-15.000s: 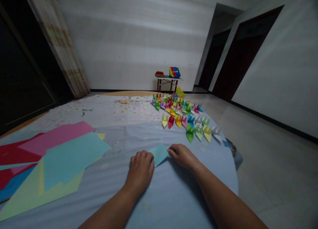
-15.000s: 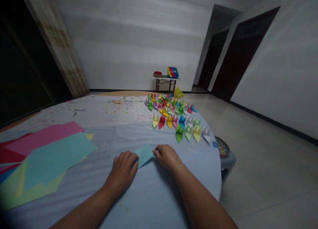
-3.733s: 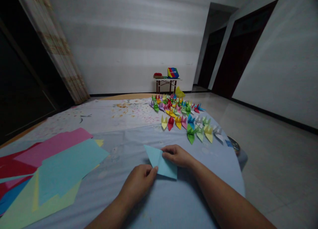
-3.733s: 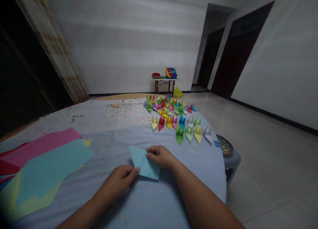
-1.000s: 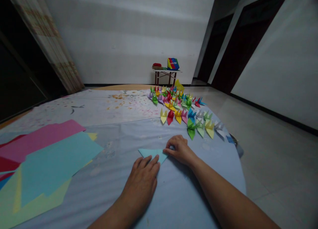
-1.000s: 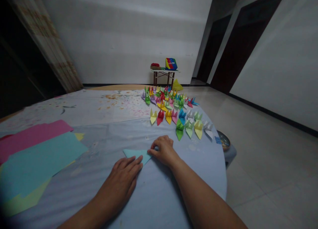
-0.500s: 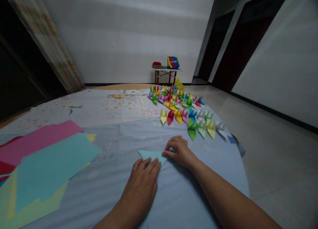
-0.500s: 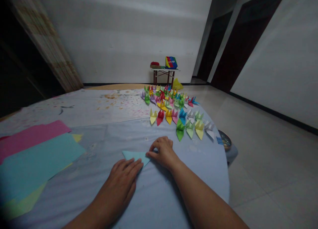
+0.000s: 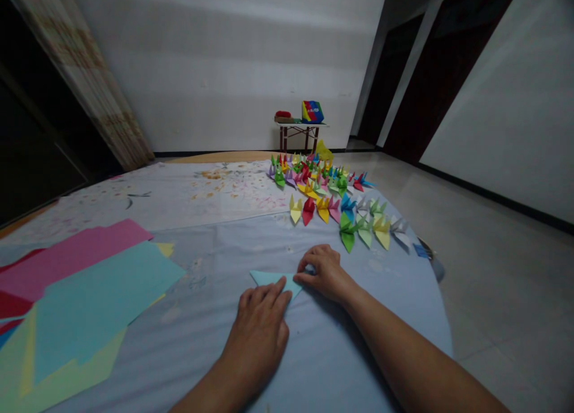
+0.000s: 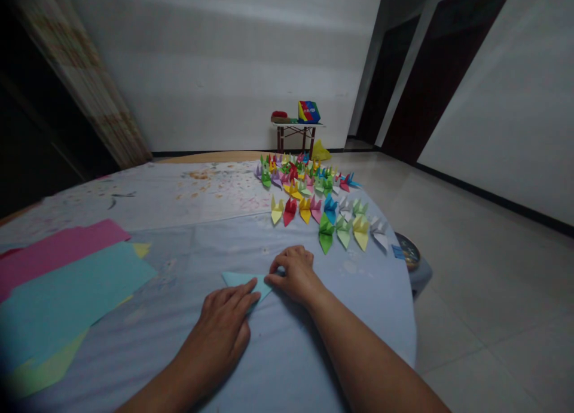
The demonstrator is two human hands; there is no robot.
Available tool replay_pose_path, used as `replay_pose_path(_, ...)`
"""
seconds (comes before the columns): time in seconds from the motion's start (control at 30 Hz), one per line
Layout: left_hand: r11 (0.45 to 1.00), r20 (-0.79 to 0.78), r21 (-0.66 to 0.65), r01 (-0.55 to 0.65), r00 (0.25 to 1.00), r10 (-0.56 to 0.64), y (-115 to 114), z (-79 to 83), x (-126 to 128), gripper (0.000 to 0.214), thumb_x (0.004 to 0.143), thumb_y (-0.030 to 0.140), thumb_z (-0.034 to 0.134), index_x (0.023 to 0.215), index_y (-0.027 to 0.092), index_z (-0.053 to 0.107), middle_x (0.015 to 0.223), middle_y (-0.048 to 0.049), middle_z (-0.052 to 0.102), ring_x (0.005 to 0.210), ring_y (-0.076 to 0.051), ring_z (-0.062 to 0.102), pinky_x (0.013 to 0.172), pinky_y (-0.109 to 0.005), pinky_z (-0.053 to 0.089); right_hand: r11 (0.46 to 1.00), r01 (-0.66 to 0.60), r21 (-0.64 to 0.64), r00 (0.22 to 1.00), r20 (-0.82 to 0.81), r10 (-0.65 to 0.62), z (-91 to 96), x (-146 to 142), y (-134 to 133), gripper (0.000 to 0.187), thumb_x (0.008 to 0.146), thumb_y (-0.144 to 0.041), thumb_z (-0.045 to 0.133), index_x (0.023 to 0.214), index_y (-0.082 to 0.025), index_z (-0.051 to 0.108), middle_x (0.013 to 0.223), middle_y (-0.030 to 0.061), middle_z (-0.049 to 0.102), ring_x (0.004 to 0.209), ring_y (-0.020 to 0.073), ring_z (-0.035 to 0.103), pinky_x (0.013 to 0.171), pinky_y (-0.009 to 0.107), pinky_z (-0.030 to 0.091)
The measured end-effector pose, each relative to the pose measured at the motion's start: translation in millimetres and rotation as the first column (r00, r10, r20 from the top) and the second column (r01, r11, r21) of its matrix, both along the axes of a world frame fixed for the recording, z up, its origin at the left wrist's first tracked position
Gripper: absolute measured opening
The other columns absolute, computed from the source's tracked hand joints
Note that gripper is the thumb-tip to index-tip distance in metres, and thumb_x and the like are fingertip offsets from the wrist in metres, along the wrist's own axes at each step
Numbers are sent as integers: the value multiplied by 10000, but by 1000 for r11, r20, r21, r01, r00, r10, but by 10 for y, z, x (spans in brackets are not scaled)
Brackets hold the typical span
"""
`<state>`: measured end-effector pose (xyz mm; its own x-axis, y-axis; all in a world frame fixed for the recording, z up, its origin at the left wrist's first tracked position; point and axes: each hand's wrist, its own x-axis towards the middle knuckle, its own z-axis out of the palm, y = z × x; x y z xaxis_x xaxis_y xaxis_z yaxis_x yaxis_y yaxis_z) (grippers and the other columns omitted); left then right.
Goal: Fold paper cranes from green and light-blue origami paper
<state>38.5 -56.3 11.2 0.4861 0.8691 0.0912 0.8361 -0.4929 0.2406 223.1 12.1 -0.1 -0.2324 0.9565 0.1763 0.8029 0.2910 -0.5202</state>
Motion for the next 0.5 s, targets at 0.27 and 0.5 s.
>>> replay_pose_path(0.27,1000,-17,7,10,1000,-10,12,21,7,494,751,100,406,1214,256,476,1350,-9,432,1142,-220,404,969,-451,252,998,41,-47,999,7,-41,59,86,-42,137,680,-390,665,735,-264,665,920,8,598,1004,217,428,854,362,239)
replay_pose_path(0.5,1000,-42,2,24,999,-23,24,14,2,493,753,115,412,1222,251,476,1368,-6,410,1148,-229,398,965,-451,249,980,194,-36,980,-45,-195,109,269,17,132,731,-352,600,744,-233,656,875,24,624,986,222,449,822,347,268)
